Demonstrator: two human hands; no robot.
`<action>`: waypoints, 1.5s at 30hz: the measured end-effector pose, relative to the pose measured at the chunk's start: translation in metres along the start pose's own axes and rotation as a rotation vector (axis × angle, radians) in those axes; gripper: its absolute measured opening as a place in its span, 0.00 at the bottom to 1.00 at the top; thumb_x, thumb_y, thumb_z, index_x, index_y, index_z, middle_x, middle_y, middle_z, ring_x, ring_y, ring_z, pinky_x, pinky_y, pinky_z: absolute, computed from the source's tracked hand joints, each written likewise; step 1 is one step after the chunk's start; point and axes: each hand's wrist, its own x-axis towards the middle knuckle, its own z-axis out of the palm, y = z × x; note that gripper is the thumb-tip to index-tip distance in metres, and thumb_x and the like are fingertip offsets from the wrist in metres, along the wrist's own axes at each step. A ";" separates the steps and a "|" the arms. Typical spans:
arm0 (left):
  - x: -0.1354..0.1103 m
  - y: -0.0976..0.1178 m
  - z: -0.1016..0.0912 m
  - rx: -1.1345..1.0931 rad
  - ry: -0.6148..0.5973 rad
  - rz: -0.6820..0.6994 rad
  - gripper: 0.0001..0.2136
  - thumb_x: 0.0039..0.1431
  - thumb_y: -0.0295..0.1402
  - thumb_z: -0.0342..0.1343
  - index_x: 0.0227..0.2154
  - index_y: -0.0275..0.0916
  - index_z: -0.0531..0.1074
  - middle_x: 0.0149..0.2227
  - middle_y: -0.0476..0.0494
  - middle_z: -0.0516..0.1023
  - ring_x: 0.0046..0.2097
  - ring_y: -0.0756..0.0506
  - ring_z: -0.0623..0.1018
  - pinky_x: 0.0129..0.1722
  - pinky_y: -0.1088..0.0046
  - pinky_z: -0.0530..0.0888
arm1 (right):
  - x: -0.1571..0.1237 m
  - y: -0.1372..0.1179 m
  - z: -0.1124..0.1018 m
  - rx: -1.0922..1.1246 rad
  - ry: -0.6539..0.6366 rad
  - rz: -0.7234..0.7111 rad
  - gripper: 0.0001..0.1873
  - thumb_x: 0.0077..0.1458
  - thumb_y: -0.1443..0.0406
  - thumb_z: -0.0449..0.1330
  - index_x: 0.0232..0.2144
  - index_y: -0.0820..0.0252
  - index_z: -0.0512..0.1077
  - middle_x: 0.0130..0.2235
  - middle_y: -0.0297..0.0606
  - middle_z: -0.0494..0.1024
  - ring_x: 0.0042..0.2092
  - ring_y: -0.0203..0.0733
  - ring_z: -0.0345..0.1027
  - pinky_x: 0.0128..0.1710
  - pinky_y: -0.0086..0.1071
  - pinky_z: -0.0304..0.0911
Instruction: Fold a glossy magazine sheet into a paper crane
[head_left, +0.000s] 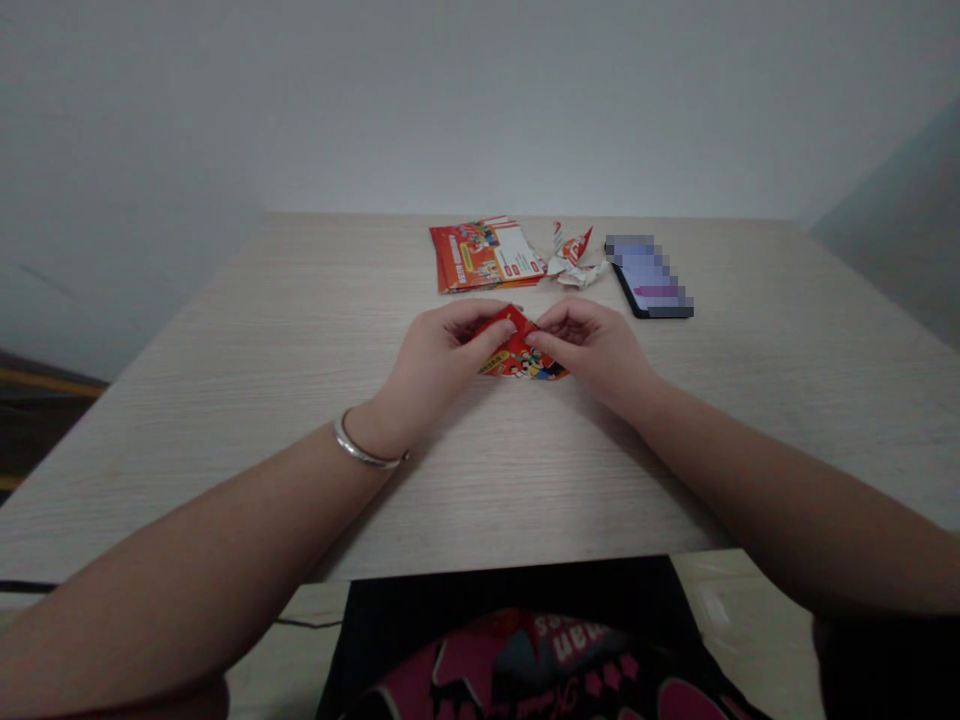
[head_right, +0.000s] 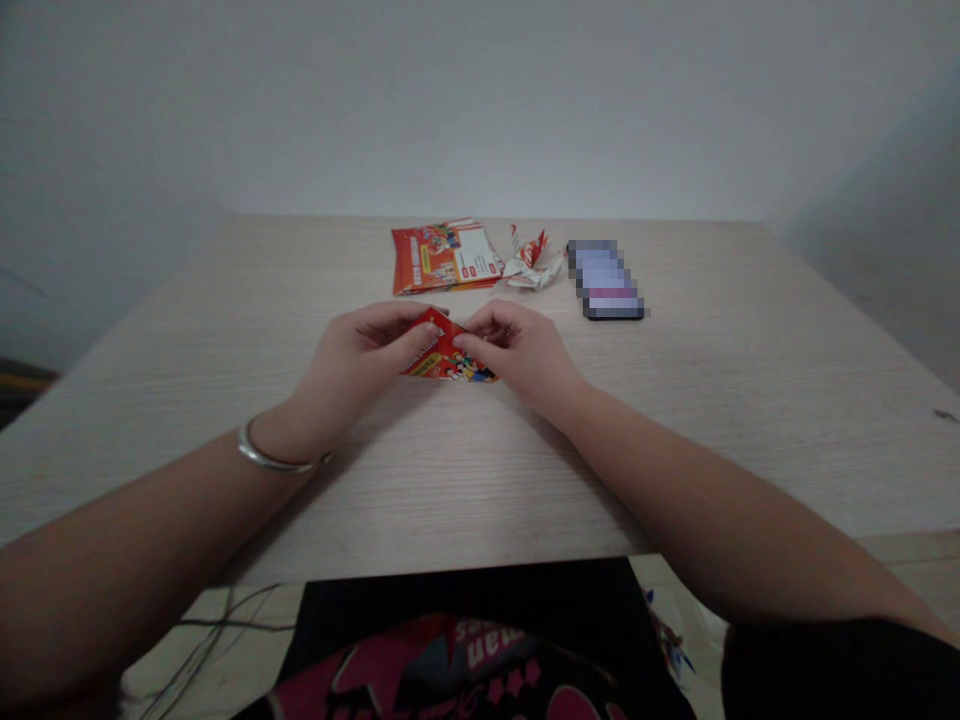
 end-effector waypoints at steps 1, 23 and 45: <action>-0.001 0.001 0.000 0.001 0.015 -0.009 0.09 0.64 0.33 0.59 0.41 0.40 0.83 0.45 0.44 0.86 0.46 0.44 0.82 0.51 0.65 0.79 | -0.001 -0.001 0.001 0.009 -0.001 -0.003 0.10 0.50 0.58 0.69 0.28 0.55 0.75 0.29 0.31 0.79 0.31 0.37 0.71 0.31 0.33 0.67; -0.005 0.002 0.002 -0.091 0.099 -0.060 0.07 0.62 0.34 0.61 0.36 0.40 0.84 0.41 0.45 0.86 0.44 0.45 0.83 0.49 0.67 0.79 | -0.005 -0.007 -0.001 -0.103 0.016 -0.094 0.06 0.54 0.60 0.69 0.30 0.57 0.79 0.30 0.33 0.81 0.30 0.35 0.70 0.29 0.31 0.66; 0.010 -0.022 0.004 -0.337 0.338 -0.102 0.07 0.58 0.37 0.65 0.35 0.39 0.82 0.35 0.48 0.84 0.33 0.49 0.79 0.35 0.73 0.77 | -0.002 0.002 -0.021 -0.244 -0.212 -0.017 0.11 0.61 0.57 0.63 0.35 0.58 0.78 0.25 0.34 0.81 0.26 0.37 0.75 0.29 0.30 0.67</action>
